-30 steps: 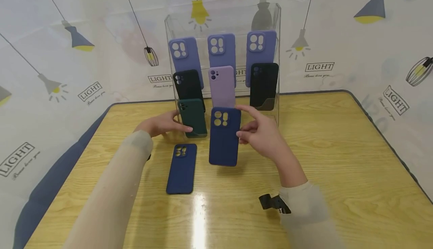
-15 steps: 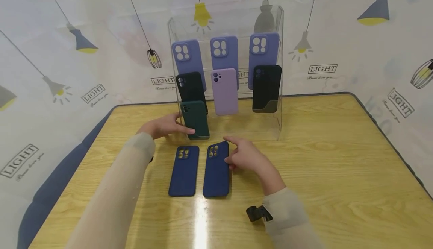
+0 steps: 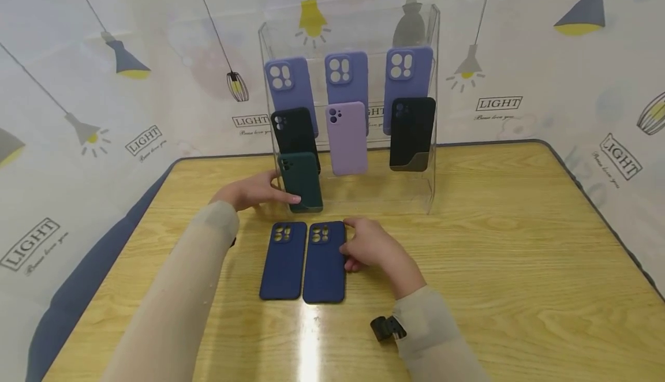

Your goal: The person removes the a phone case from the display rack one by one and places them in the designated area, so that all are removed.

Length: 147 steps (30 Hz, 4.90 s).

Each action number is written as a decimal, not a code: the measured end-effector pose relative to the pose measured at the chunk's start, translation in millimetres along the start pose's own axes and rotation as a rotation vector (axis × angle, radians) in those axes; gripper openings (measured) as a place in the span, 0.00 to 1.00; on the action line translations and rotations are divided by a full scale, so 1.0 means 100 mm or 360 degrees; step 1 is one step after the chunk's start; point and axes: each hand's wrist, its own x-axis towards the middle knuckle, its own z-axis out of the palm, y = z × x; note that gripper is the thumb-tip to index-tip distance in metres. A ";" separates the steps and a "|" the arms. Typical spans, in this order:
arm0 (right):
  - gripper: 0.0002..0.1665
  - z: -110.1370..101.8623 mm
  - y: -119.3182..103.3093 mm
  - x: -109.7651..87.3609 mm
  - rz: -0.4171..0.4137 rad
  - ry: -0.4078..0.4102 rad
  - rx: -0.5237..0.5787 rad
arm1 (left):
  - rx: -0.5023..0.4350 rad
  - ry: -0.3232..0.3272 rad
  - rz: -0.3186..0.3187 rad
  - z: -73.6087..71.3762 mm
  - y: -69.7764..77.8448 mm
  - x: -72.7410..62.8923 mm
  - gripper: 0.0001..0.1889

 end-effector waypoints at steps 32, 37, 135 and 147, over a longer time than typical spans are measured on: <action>0.43 0.00 -0.08 0.01 0.0042 -0.0009 -0.0127 | -0.0021 0.0005 -0.0018 -0.01 -0.01 -0.01 0.70; 0.44 -0.12 -0.16 -0.05 -0.0056 0.0025 -0.0252 | -0.0031 0.0001 -0.0010 -0.01 0.01 0.00 0.69; 0.52 -0.16 -0.55 0.68 -0.0855 0.0665 -0.0627 | -0.0027 0.0037 0.0000 0.01 0.01 -0.03 0.66; 0.52 -0.49 -0.75 0.09 -0.0805 0.0783 -0.0447 | -0.0004 0.0043 0.0044 0.02 -0.02 -0.05 0.64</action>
